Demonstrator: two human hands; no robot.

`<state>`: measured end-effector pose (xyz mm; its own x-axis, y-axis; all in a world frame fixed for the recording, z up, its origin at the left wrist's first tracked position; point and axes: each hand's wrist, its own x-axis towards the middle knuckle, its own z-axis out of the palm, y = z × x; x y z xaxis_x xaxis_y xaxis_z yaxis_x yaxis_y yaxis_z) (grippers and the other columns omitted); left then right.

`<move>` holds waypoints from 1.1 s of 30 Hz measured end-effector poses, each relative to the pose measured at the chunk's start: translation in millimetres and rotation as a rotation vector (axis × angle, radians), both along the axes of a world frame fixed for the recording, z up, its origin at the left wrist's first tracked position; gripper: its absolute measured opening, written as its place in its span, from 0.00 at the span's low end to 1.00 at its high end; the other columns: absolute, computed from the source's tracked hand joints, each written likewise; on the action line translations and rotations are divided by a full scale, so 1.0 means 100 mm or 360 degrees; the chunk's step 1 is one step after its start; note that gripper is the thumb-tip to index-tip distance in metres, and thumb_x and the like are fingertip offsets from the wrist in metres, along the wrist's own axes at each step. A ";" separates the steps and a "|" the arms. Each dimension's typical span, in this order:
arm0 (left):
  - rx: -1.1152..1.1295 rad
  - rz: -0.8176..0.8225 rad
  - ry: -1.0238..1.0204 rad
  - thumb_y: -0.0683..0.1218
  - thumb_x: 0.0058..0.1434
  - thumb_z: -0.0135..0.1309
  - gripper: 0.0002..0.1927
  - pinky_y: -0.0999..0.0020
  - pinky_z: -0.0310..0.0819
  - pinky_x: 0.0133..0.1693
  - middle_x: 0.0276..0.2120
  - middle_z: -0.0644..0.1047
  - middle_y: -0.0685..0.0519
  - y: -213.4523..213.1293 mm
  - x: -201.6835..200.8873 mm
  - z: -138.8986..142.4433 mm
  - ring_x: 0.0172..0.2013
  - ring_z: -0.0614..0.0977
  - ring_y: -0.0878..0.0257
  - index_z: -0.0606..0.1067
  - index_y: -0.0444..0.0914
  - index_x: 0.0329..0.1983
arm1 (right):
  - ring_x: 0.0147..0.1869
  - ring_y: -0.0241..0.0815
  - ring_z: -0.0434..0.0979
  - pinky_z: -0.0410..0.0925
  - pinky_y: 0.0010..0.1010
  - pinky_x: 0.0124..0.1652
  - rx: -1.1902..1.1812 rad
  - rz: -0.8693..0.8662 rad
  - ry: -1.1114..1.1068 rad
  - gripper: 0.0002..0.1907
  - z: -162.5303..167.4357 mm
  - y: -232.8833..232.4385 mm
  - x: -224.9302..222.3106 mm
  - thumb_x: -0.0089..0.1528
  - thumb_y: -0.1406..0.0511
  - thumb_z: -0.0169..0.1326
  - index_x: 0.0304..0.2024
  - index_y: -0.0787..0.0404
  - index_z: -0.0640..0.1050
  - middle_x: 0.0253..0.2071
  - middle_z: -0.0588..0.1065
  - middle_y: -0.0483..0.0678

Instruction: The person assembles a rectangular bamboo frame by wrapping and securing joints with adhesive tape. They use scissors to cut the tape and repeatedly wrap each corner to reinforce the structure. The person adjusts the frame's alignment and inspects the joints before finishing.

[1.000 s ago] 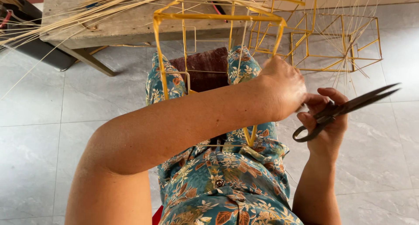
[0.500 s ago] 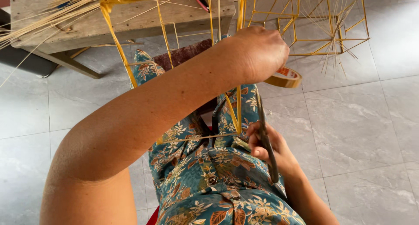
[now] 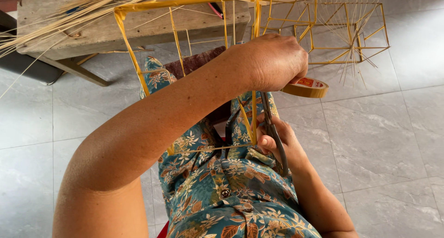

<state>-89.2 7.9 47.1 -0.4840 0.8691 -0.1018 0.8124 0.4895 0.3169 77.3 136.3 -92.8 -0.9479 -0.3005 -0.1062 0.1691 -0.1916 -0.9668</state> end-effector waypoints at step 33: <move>0.2761 0.1323 -0.0386 0.37 0.76 0.61 0.08 0.75 0.70 0.36 0.36 0.78 0.52 -2.51 1.79 -0.39 0.31 0.74 0.71 0.73 0.33 0.53 | 0.18 0.33 0.63 0.58 0.24 0.20 0.0154 -0.0437 0.0559 0.20 0.74 -0.61 -0.85 0.71 0.68 0.51 0.66 0.59 0.65 0.22 0.71 0.47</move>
